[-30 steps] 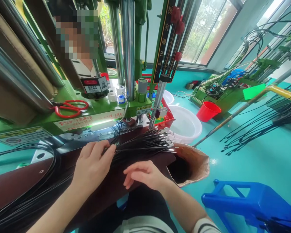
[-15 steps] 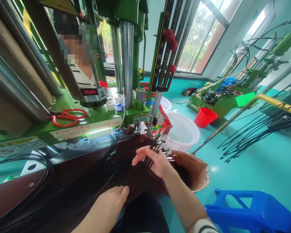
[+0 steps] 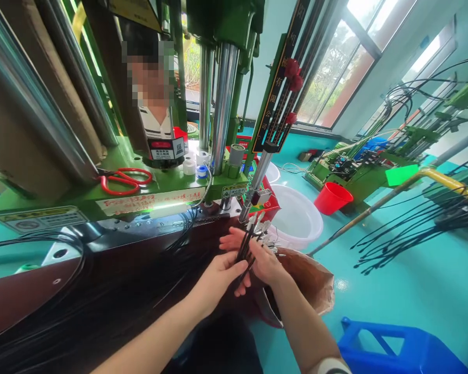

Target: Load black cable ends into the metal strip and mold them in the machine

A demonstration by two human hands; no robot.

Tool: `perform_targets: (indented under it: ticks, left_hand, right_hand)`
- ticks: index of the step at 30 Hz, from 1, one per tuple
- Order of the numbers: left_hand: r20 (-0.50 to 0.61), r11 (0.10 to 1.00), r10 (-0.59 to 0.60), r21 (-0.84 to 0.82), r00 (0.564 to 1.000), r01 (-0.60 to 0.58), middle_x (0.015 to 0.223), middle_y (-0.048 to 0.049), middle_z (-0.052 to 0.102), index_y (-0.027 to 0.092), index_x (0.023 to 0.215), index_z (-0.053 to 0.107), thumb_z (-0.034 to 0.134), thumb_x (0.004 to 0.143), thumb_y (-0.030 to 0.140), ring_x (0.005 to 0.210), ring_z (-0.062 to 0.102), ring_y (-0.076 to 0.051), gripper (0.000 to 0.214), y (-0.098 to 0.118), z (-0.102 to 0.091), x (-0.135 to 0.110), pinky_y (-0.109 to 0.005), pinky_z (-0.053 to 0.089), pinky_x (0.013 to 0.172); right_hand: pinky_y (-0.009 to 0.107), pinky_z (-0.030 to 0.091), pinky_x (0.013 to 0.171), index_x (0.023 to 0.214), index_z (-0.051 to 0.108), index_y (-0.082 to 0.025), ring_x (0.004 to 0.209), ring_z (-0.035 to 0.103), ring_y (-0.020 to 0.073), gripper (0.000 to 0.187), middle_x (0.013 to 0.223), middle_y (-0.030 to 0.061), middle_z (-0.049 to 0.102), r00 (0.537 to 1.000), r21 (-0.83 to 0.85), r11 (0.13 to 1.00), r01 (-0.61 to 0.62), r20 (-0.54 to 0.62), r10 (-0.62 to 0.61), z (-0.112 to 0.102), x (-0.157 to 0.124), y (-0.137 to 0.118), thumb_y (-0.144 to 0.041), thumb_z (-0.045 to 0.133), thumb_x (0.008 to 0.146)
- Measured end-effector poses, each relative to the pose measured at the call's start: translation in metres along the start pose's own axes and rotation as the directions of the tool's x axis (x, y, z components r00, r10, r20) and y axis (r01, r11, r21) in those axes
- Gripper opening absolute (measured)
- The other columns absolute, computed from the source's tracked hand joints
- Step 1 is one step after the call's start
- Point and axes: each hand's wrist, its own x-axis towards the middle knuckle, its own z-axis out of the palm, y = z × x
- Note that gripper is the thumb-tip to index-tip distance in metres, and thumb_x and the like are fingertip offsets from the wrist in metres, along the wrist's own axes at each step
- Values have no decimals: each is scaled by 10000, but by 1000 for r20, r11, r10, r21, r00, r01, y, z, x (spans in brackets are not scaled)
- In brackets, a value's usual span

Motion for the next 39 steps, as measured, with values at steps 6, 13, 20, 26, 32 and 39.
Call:
perform_targets:
  ticks: [6,13,20,26,32,39]
  left_hand:
    - [140,971,-29,241,990,-6,578,-18,592,129,685,520,509,775,405,427,500,-82,290,28,-2,26,-196,353,403]
    - [72,915,-17,403,997,-13,602,-25,607,127,702,532,484,777,423,423,514,-88,309,37,-3,39,-198,379,390]
    - [129,905,-32,425,991,-26,662,-33,620,133,875,544,440,805,433,498,559,-109,326,42,1,45,-214,431,443]
    - [135,876,-24,481,991,-45,676,-48,621,129,794,555,419,812,452,504,561,-113,351,42,6,52,-212,432,439]
    - [120,853,63,508,991,-116,665,-19,593,156,820,559,406,816,461,499,563,-119,341,41,12,60,-203,430,409]
    - [127,863,-2,501,992,-63,582,-18,588,149,772,529,402,819,444,413,525,-97,324,40,19,64,-181,394,364]
  right_hand:
    - [419,411,920,1179,538,-240,1075,529,236,451,1145,77,589,989,58,997,43,-145,-34,-25,-1,-16,-499,467,818]
    - [433,444,859,1000,638,-236,1006,569,259,329,1004,77,654,938,124,987,103,-341,-55,-29,3,-7,-454,472,818]
    - [392,480,756,1215,498,-263,959,580,234,425,1064,69,634,941,158,978,137,-331,-78,-32,-3,-4,-449,471,834]
    - [341,484,708,1132,589,-208,850,599,200,340,990,64,657,937,204,966,157,-339,-81,-37,-6,-4,-340,527,825]
    - [314,502,606,1184,551,-251,790,597,181,355,1105,68,604,931,279,939,201,-352,-95,-36,-7,0,-342,487,848]
    - [345,519,627,1112,603,-210,831,604,212,358,1107,85,609,932,251,951,181,-351,-85,-40,-11,-3,-380,521,808]
